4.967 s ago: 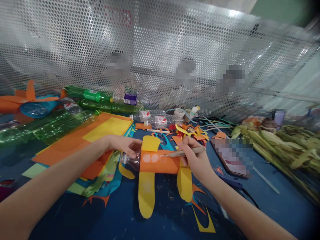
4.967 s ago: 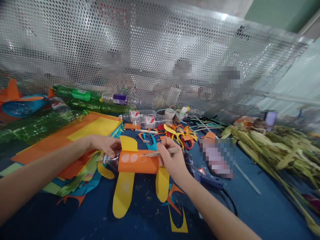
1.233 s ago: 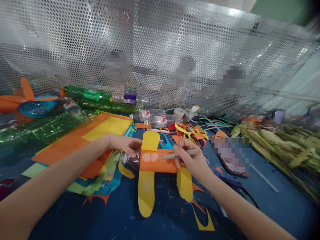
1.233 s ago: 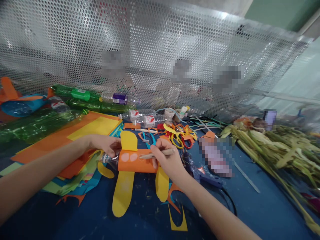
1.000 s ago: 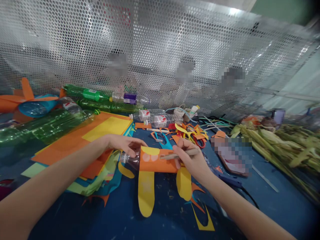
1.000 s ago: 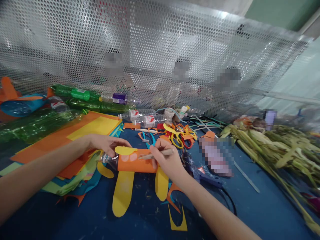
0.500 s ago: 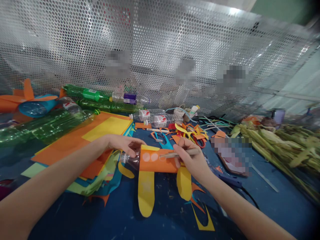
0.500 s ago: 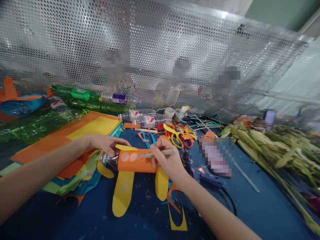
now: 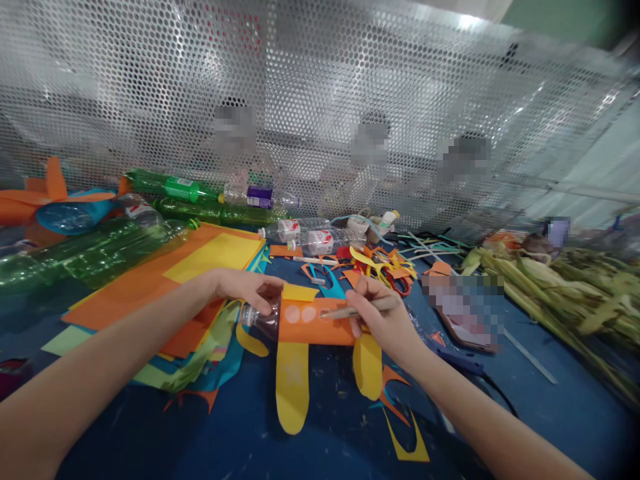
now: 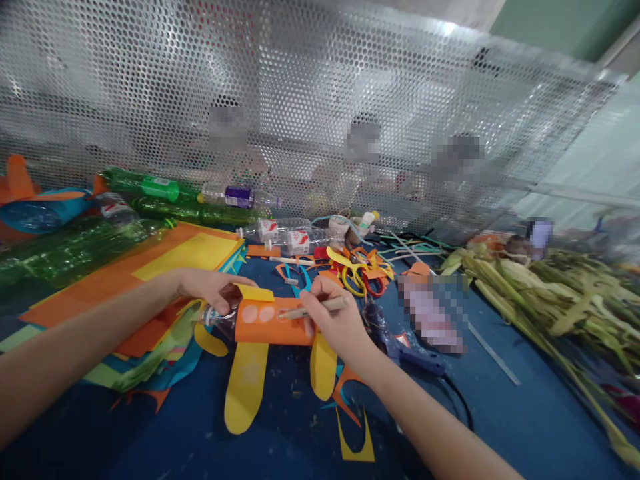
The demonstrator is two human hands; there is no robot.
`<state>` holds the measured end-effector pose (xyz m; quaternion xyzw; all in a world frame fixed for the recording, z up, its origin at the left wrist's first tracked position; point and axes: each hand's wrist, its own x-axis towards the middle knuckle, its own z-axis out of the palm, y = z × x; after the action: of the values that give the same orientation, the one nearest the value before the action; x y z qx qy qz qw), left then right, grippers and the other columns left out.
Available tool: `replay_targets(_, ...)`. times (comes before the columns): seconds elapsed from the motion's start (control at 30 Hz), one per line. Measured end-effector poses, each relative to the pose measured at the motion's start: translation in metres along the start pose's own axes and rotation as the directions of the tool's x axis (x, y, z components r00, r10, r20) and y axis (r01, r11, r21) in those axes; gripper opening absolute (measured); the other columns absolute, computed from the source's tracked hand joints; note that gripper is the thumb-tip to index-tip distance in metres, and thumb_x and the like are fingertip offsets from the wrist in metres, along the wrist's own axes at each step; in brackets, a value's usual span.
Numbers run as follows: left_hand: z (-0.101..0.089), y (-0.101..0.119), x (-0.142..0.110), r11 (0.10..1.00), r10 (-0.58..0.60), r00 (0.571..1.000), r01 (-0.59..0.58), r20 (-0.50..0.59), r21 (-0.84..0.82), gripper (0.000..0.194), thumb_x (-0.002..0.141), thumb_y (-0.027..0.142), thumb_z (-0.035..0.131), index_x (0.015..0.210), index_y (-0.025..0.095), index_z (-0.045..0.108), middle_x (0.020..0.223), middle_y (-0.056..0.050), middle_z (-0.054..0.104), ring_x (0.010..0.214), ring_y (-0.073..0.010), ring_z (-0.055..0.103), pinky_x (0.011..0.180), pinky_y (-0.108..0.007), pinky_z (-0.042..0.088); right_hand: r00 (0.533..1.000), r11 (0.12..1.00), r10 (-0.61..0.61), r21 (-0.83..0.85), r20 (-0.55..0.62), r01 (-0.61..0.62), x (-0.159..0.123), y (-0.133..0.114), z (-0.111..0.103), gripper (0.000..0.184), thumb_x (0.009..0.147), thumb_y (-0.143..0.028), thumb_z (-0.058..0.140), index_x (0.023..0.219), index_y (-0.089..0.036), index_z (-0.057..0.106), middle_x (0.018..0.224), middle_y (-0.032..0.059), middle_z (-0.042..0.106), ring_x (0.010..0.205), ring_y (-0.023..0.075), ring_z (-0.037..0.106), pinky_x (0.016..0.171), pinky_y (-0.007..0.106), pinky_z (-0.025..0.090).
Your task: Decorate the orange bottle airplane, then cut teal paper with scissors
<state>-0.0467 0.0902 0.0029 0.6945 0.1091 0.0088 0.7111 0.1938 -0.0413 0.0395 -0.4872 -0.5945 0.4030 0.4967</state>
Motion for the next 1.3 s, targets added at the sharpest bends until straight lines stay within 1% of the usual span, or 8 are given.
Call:
replay_targets(0.1, 0.0004, 0.0012, 0.0014, 1.000, 0.002, 0.999, -0.002, 0.034, 0.027, 0.075, 0.064, 0.036, 0.077, 0.129, 0.020, 0.045, 0.126, -0.009, 0.054, 0.121, -0.0282, 0.044, 0.097, -0.035, 0.036, 1.000, 1.000, -0.009, -0.003, -0.008, 0.009, 0.0002, 0.0004, 0.0000, 0.030, 0.080, -0.035, 0.056, 0.060, -0.022, 0.038, 0.032, -0.0093, 0.047, 0.028, 0.0065, 0.042, 0.038, 0.018, 0.034)
replay_targets(0.23, 0.0002, 0.0018, 0.0019, 1.000, 0.007, 0.999, -0.008, 0.052, 0.020, 0.081, 0.065, 0.036, 0.077, 0.134, 0.019, 0.039, 0.131, -0.010, 0.051, 0.124, -0.0281, 0.041, 0.099, -0.035, 0.035, 1.000, 1.000, -0.008, 0.009, -0.008, 0.008, 0.0002, -0.0003, 0.0004, 0.030, 0.080, -0.035, 0.057, 0.061, -0.022, 0.038, 0.033, -0.0090, 0.048, 0.029, 0.0071, 0.044, 0.040, 0.018, 0.037)
replay_targets(0.4, -0.0010, 0.0001, 0.0014, 1.000, 0.012, 0.998, -0.013, 0.056, 0.024, 0.080, 0.066, 0.036, 0.076, 0.134, 0.018, 0.039, 0.132, -0.011, 0.049, 0.123, -0.0291, 0.042, 0.098, -0.035, 0.036, 1.000, 1.000, -0.012, -0.023, -0.019, 0.011, -0.0003, -0.0011, 0.0002, 0.031, 0.079, -0.036, 0.057, 0.059, -0.022, 0.037, 0.032, -0.0090, 0.045, 0.028, 0.0075, 0.042, 0.037, 0.019, 0.034)
replay_targets(0.53, -0.0009, 0.0002, 0.0018, 0.999, 0.018, 0.998, -0.019, 0.060, 0.031, 0.080, 0.066, 0.036, 0.076, 0.135, 0.018, 0.038, 0.132, -0.011, 0.050, 0.124, -0.0283, 0.042, 0.099, -0.035, 0.035, 1.000, 1.000, -0.009, -0.014, -0.005, 0.009, -0.0007, -0.0016, 0.0000, 0.031, 0.079, -0.037, 0.058, 0.060, -0.022, 0.038, 0.034, -0.0081, 0.048, 0.029, 0.0082, 0.045, 0.040, 0.020, 0.037)
replay_targets(0.67, 0.0003, 0.0021, 0.0022, 0.999, 0.018, 0.998, -0.020, 0.061, 0.029, 0.084, 0.066, 0.037, 0.076, 0.137, 0.019, 0.035, 0.132, -0.011, 0.049, 0.125, -0.0282, 0.040, 0.100, -0.035, 0.034, 1.000, 1.000, -0.002, -0.020, -0.005, 0.002, -0.0009, -0.0014, -0.0003, 0.033, 0.080, -0.037, 0.058, 0.059, -0.022, 0.037, 0.033, -0.0089, 0.046, 0.028, 0.0074, 0.043, 0.038, 0.019, 0.034)
replay_targets(0.87, -0.0019, -0.0011, 0.0013, 0.999, 0.010, 0.999, -0.012, 0.040, 0.047, 0.083, 0.066, 0.036, 0.076, 0.136, 0.019, 0.035, 0.133, -0.012, 0.048, 0.122, -0.0289, 0.043, 0.097, -0.035, 0.036, 1.000, 0.999, -0.016, -0.036, 0.003, 0.017, -0.0003, -0.0012, -0.0001, 0.032, 0.080, -0.038, 0.057, 0.060, -0.023, 0.038, 0.034, -0.0083, 0.048, 0.031, 0.0086, 0.047, 0.042, 0.020, 0.039)
replay_targets(1.13, 0.0010, 0.0020, 0.0030, 0.999, 0.032, 0.997, -0.032, 0.069, -0.001, 0.083, 0.066, 0.034, 0.077, 0.136, 0.019, 0.036, 0.137, -0.011, 0.044, 0.128, -0.0287, 0.037, 0.103, -0.036, 0.031, 1.000, 0.999, -0.017, -0.047, -0.025, 0.016, 0.0001, 0.0000, -0.0012, 0.030, 0.079, -0.032, 0.056, 0.058, -0.022, 0.037, 0.031, -0.0097, 0.042, 0.026, 0.0070, 0.041, 0.035, 0.018, 0.031)
replay_targets(1.3, 0.0011, 0.0026, 0.0033, 0.999, 0.032, 0.996, -0.032, 0.078, -0.004, 0.082, 0.067, 0.034, 0.076, 0.137, 0.019, 0.036, 0.137, -0.010, 0.045, 0.129, -0.0286, 0.035, 0.104, -0.036, 0.030, 0.998, 0.999, -0.013, -0.036, -0.060, 0.010, 0.0002, 0.0027, -0.0031, 0.031, 0.078, -0.033, 0.057, 0.057, -0.022, 0.037, 0.033, -0.0104, 0.039, 0.026, 0.0057, 0.038, 0.033, 0.017, 0.027)
